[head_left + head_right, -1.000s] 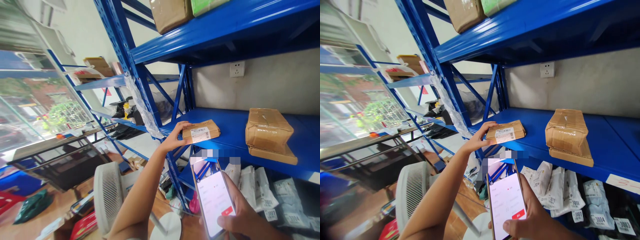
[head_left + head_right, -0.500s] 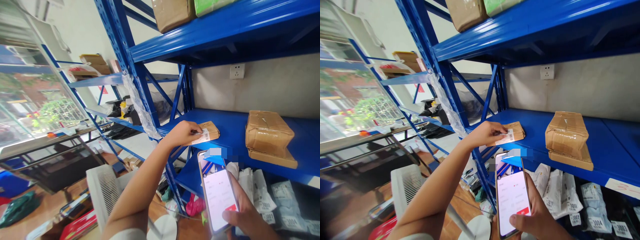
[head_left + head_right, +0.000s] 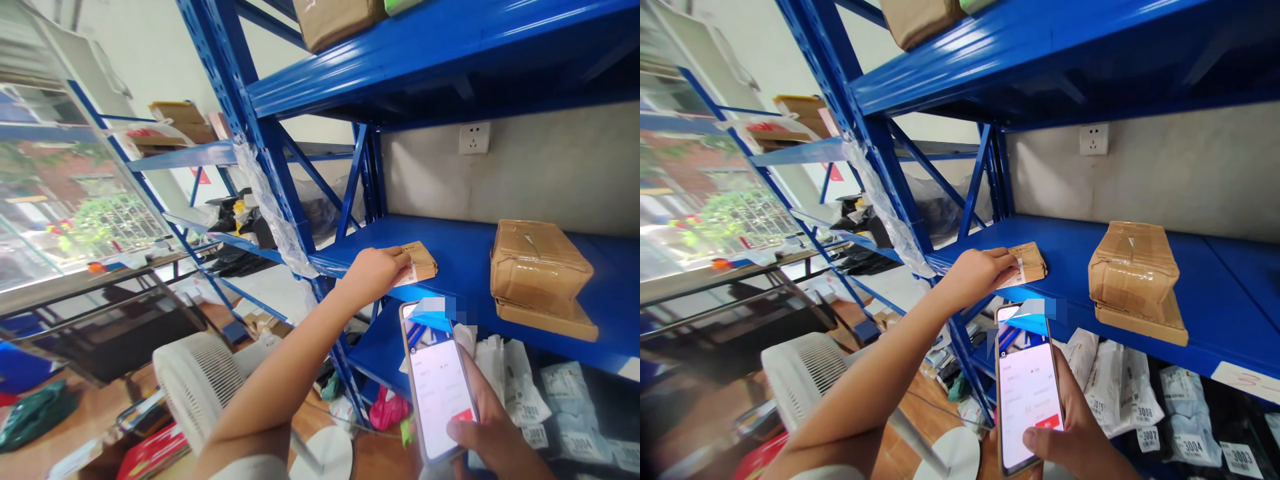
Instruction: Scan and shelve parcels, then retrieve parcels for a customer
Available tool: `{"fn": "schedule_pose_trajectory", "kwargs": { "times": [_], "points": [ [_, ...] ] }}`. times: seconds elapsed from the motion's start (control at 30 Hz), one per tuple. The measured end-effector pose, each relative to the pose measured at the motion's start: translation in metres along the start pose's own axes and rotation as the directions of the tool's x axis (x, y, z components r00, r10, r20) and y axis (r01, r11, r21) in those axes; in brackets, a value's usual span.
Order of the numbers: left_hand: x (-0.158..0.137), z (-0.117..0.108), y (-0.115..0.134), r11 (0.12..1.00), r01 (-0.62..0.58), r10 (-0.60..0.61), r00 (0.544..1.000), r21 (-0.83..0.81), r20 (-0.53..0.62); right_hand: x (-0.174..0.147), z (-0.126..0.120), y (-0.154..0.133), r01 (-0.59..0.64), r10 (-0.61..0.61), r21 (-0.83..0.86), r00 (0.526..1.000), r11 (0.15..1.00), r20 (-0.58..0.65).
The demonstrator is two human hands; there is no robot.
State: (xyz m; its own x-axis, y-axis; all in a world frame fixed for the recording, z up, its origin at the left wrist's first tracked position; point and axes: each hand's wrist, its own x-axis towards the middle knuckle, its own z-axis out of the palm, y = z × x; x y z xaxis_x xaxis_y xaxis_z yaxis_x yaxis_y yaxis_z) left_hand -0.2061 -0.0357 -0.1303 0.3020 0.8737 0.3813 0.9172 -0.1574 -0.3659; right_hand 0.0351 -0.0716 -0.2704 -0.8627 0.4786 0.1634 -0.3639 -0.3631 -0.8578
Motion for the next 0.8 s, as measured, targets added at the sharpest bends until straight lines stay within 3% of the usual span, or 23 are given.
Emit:
{"fn": "schedule_pose_trajectory", "kwargs": {
  "times": [0.13, 0.33, 0.57, 0.7, 0.8],
  "points": [
    [-0.004, 0.008, 0.011, 0.991, 0.028, -0.029, 1.000, 0.128, 0.010, 0.002, -0.001, 0.000, -0.013, 0.013, -0.006, 1.000, 1.000, 0.019],
    [-0.008, 0.016, 0.012, 0.993, 0.062, -0.056, 0.996, 0.096, -0.072, 0.004, -0.002, 0.002, -0.038, 0.038, 0.026, 0.999, 0.999, 0.006],
    [-0.001, 0.013, 0.018, 0.990, 0.089, -0.092, 0.995, 0.108, 0.026, 0.004, -0.004, 0.008, -0.032, 0.031, 0.027, 0.999, 0.999, 0.042],
    [0.000, 0.014, 0.019, 0.991, 0.130, -0.129, 0.991, 0.020, -0.039, 0.004, -0.006, 0.011, -0.012, 0.011, 0.027, 0.999, 1.000, 0.044],
    [0.004, 0.010, 0.026, 0.991, 0.130, -0.129, 0.992, 0.040, -0.014, 0.005, -0.005, 0.011, 0.022, -0.023, 0.032, 0.999, 0.999, 0.033]
  ]
}}
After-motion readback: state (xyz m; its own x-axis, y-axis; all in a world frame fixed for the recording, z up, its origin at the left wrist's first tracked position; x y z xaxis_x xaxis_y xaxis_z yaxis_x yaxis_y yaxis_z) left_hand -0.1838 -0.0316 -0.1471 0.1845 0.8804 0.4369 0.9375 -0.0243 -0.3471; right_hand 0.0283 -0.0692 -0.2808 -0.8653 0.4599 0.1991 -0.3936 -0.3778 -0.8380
